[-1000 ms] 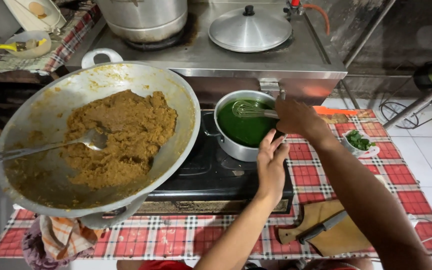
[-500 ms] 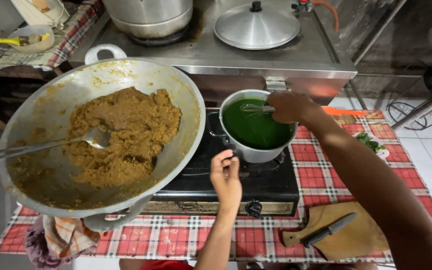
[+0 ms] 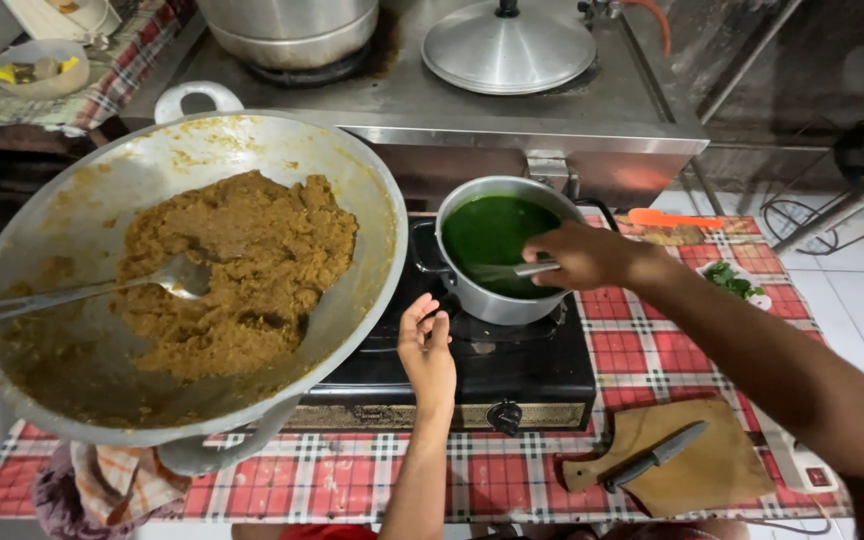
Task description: Stirring a green liquid in a pot using a whisk and a brown paste in a large wok using a spatula.
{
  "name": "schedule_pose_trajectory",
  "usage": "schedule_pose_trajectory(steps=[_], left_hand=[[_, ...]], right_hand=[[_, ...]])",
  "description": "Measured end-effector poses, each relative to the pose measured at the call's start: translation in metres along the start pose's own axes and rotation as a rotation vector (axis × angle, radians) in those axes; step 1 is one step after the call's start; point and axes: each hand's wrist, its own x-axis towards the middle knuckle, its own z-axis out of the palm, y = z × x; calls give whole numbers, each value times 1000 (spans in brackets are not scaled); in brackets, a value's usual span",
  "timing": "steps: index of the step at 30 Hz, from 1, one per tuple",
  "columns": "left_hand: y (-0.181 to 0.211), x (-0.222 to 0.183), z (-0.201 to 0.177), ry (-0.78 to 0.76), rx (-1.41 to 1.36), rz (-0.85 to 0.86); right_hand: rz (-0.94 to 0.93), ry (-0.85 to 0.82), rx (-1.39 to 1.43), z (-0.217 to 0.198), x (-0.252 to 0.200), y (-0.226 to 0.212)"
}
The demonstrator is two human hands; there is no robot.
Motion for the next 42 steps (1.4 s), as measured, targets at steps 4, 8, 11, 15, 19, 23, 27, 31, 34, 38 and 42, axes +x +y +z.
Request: schedule_pose_trajectory(steps=[4, 8, 11, 15, 19, 23, 27, 31, 34, 38, 42], left_hand=[[5, 0, 4, -32, 5, 3], [15, -7, 0, -61, 42, 7], [20, -12, -4, -70, 35, -10], [20, -14, -4, -79, -1, -43], [11, -17, -5, -79, -15, -70], [11, -18, -8, -89, -13, -65], [9, -14, -13, -85, -18, -67], [11, -5, -9, -79, -37, -60], [8, 5, -4, -75, -59, -33], [3, 16, 6, -42, -102, -65], [8, 18, 12, -14, -121, -77]], right_hand=[[61, -39, -5, -26, -26, -1], [169, -95, -187, -34, -26, 18], [218, -93, -295, -43, -19, 25], [301, 33, -379, -39, 3, 42], [298, 37, -518, -38, 17, 30], [169, 140, -546, -42, 25, -11], [66, 165, -384, -8, 63, 4], [68, 70, -196, -19, 27, -18], [23, 29, -140, -27, 5, -28], [60, -60, -117, -41, -26, -25], [145, -71, -159, -45, -31, 0]])
